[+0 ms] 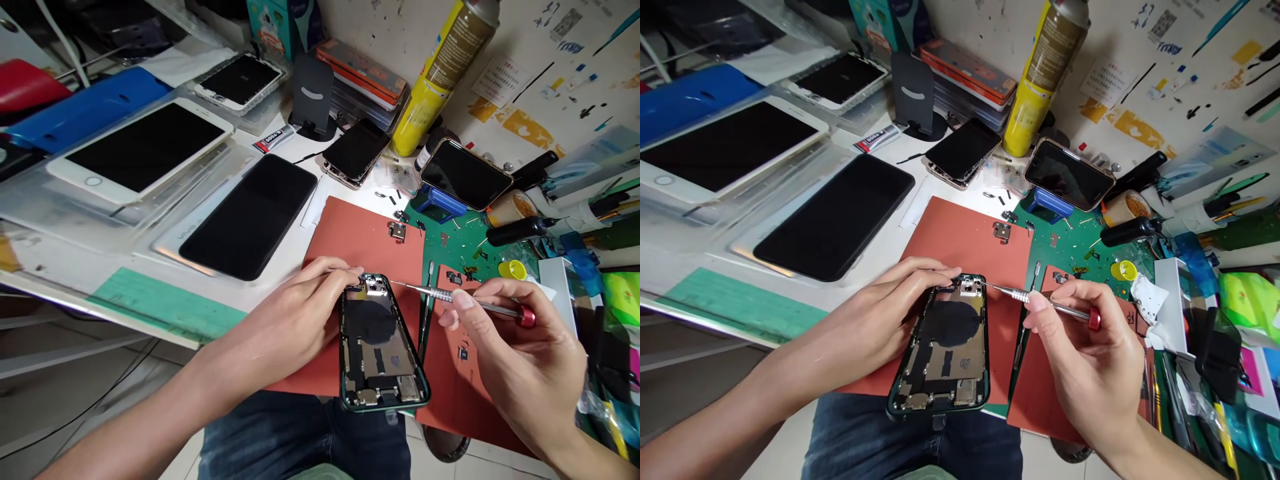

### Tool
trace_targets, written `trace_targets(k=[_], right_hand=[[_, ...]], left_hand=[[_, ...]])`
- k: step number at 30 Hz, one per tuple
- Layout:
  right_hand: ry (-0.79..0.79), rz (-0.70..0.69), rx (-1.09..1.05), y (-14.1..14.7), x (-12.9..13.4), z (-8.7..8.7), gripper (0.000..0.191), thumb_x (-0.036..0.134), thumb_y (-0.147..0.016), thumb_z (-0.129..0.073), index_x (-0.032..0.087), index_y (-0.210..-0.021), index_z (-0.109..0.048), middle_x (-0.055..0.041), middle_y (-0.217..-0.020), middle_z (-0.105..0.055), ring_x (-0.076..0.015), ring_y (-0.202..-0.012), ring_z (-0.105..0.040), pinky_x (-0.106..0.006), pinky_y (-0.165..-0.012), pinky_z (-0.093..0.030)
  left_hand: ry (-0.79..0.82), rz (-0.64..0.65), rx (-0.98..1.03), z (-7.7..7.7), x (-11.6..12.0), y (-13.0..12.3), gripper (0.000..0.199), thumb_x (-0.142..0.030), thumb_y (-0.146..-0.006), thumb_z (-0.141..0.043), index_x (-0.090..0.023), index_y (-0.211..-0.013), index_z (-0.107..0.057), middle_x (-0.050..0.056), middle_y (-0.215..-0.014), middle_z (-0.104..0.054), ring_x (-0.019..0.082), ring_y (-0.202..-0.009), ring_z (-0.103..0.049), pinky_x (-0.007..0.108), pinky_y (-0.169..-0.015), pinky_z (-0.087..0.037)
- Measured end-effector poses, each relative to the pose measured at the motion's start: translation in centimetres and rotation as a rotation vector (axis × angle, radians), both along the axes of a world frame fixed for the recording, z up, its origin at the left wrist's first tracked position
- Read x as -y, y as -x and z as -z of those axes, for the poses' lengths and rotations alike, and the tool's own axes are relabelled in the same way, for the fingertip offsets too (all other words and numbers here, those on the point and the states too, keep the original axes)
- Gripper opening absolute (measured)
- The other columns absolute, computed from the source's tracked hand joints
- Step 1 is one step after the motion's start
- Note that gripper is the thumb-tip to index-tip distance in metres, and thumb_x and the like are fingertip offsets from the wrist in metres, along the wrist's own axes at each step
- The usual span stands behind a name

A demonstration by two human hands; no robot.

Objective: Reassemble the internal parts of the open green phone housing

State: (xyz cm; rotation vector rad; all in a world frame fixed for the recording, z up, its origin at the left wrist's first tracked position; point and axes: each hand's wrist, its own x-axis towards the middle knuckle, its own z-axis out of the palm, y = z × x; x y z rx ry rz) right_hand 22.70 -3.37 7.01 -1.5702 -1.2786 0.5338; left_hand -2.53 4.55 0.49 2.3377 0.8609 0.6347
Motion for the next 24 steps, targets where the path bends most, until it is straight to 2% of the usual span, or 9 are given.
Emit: trace_targets(k=[7, 11, 15, 20, 24], right_hand=[[0.01, 0.022, -0.09, -0.2, 1.6, 0.5, 0.014, 0.025, -0.095, -0.085, 0.024, -0.096, -0.071, -0.0002, -0.074, -0.072, -0.0202, -0.061, -0.075, -0.032, -0.058, -0.064], [0.043, 0.066, -0.295, 0.1, 2.8, 1.9, 0.015, 0.028, -0.098, -0.082, 0.023, -0.099, -0.068, 0.0009, -0.074, -0.071, -0.0186, -0.062, -0.074, -0.033, -0.063, -0.066], [0.069, 0.045, -0.425, 0.6, 3.7, 3.7, 0.014, 0.029, -0.102, -0.076, 0.021, -0.097, -0.066, -0.0014, -0.078, -0.07, -0.0169, -0.064, -0.072, -0.031, -0.06, -0.063], [0.094, 0.047, -0.543, 1.1, 4.5, 4.9, 0.017, 0.032, -0.1, -0.078, 0.021, -0.098, -0.066, -0.0036, -0.084, -0.073, -0.017, -0.065, -0.072, -0.031, -0.06, -0.064], [0.037, 0.057, -0.58, 2.1, 4.7, 4.8, 0.018, 0.034, -0.097, -0.082, 0.022, -0.098, -0.068, -0.0004, -0.08, -0.071, -0.0175, -0.064, -0.073, -0.03, -0.06, -0.064]], left_hand=[[-0.037, 0.09, -0.058, -0.4, 0.2, 0.7, 0.049, -0.008, -0.102, -0.048, -0.017, -0.151, -0.052, 0.016, -0.151, -0.064, 0.03, -0.15, -0.057, 0.05, -0.121, -0.057], [-0.065, 0.153, -0.098, -0.8, 0.1, 1.5, 0.059, -0.011, -0.102, -0.054, -0.016, -0.16, -0.045, 0.018, -0.162, -0.059, 0.032, -0.157, -0.05, 0.053, -0.126, -0.053], [-0.07, 0.218, -0.153, -1.3, 0.1, 2.3, 0.07, -0.014, -0.101, -0.057, -0.016, -0.168, -0.037, 0.017, -0.172, -0.049, 0.031, -0.163, -0.043, 0.051, -0.128, -0.051], [-0.108, 0.23, -0.184, -1.5, 0.4, 2.7, 0.073, -0.013, -0.101, -0.05, -0.014, -0.171, -0.031, 0.015, -0.176, -0.044, 0.028, -0.167, -0.037, 0.047, -0.131, -0.047], [-0.1, 0.177, -0.181, -1.2, 0.5, 2.2, 0.066, -0.025, -0.109, -0.052, -0.015, -0.171, -0.033, 0.016, -0.172, -0.049, 0.029, -0.164, -0.043, 0.049, -0.13, -0.048]])
